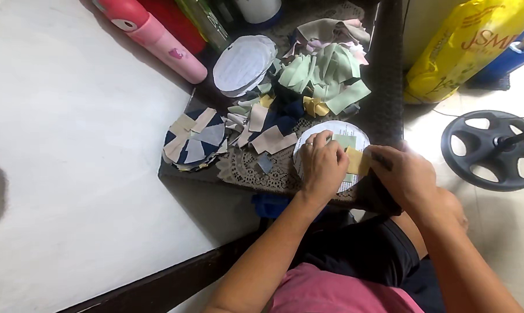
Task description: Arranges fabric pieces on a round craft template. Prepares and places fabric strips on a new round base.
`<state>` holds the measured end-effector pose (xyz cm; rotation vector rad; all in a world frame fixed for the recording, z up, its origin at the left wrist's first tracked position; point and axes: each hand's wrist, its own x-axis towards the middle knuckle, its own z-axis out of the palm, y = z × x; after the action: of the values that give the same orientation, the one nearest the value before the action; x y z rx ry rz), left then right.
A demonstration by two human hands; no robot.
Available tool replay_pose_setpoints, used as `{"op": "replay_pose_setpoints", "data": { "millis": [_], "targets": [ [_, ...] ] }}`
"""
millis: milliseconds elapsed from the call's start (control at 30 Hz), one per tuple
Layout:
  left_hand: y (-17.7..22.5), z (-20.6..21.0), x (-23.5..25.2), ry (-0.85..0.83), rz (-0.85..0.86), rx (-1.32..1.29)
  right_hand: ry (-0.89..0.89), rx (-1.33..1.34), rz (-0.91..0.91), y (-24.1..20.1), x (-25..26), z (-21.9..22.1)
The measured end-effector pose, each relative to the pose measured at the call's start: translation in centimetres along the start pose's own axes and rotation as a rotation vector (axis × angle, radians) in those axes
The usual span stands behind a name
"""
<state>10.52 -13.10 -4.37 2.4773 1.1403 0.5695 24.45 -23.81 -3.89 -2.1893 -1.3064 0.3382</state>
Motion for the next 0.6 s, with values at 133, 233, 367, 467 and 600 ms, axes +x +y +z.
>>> {"op": "replay_pose_setpoints", "data": {
  "millis": [133, 233, 367, 467, 600],
  "targets": [
    [-0.16, -0.14, -0.05, 0.008, 0.004, 0.001, 0.024, 0.003, -0.016, 0.13, -0.05, 0.19],
    [0.03, -0.37, -0.16, -0.004, -0.006, 0.003, 0.03, 0.009, -0.019, 0.2, -0.05, 0.22],
    [0.02, -0.15, -0.15, -0.002, 0.003, 0.007, 0.025, 0.008, -0.01, 0.11, -0.04, 0.19],
    [0.0, 0.05, -0.14, 0.005, 0.016, 0.0, 0.022, 0.004, -0.013, 0.13, 0.0, 0.19],
    [0.21, 0.03, -0.16, 0.012, 0.016, 0.015, 0.031, 0.003, -0.016, 0.17, 0.01, 0.16]
  ]
}}
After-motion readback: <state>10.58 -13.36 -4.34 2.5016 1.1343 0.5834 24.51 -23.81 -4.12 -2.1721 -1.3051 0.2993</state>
